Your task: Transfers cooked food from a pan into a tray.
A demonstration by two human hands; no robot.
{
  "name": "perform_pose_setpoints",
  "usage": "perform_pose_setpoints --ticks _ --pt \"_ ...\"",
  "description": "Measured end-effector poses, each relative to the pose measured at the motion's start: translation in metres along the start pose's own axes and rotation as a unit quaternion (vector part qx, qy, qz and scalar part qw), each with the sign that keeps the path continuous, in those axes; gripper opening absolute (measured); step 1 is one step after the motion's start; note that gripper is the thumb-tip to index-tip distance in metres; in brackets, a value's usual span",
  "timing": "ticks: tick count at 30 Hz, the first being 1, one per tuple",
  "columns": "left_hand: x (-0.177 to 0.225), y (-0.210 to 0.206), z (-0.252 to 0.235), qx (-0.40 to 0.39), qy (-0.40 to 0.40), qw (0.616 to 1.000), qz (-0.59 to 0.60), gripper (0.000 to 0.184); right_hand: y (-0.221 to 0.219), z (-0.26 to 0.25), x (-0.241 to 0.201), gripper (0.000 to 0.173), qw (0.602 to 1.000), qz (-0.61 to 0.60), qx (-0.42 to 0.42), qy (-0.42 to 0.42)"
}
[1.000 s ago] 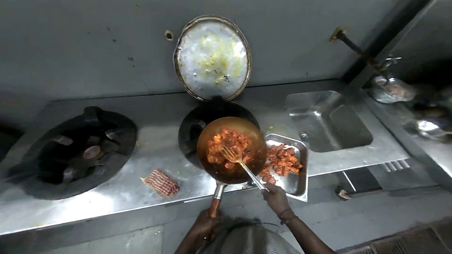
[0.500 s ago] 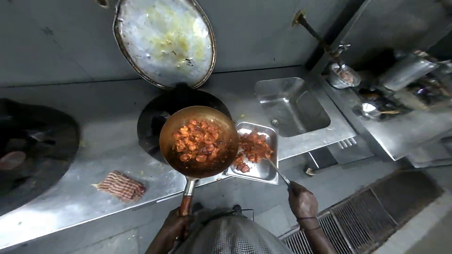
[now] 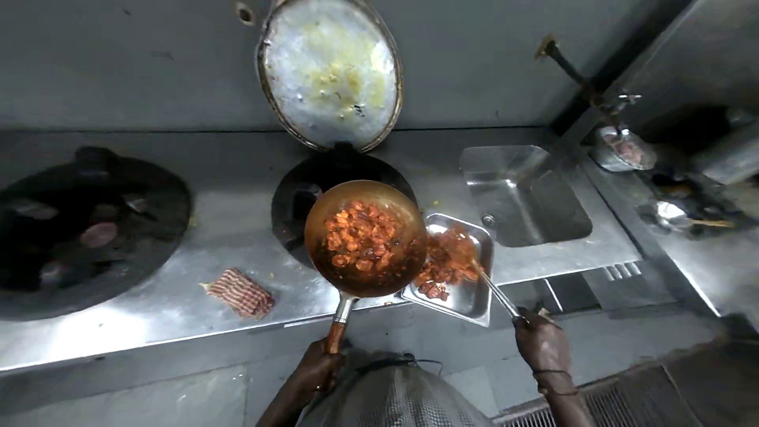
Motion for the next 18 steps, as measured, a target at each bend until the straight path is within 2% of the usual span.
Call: perform_pose_setpoints --ticks 3,9,12,14,16,18 --pt "-0.004 -0.001 -0.005 -0.001 -0.023 1.0 -0.014 0.031 0.014 -0.017 -0.041 0.023 0.999 -0.004 -0.026 0.041" --pt "-0.008 0.001 -0.01 -0.003 -0.008 0.999 -0.031 0.033 0.014 -0.065 -0.108 0.026 0.981 0.158 -0.089 0.061" --pt "-0.005 0.001 -0.008 -0.014 0.007 0.999 -0.034 0.033 -0.023 -0.102 -0.125 0.03 0.973 0.159 -0.138 0.093" --pt "-0.004 0.002 -0.006 -0.019 0.012 0.999 -0.034 0.035 -0.067 -0.12 -0.144 0.031 0.969 0.094 -0.185 0.135" --pt "-0.004 0.002 -0.007 -0.02 0.01 0.999 -0.037 0.037 -0.101 -0.124 -0.169 0.028 0.964 0.031 -0.212 0.158" --pt "-0.001 0.003 -0.006 -0.016 0.005 0.999 -0.042 0.038 -0.113 -0.111 -0.191 0.027 0.963 0.001 -0.222 0.153"
Point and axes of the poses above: each hand's wrist, its own z-axis away from the middle knuckle, its own y-axis out of the back of the hand, x = y × z, the point moved 7 cm from there along -z, towards the middle knuckle, and after that the axes turned 3 degrees about x, right-handed, at the moved point
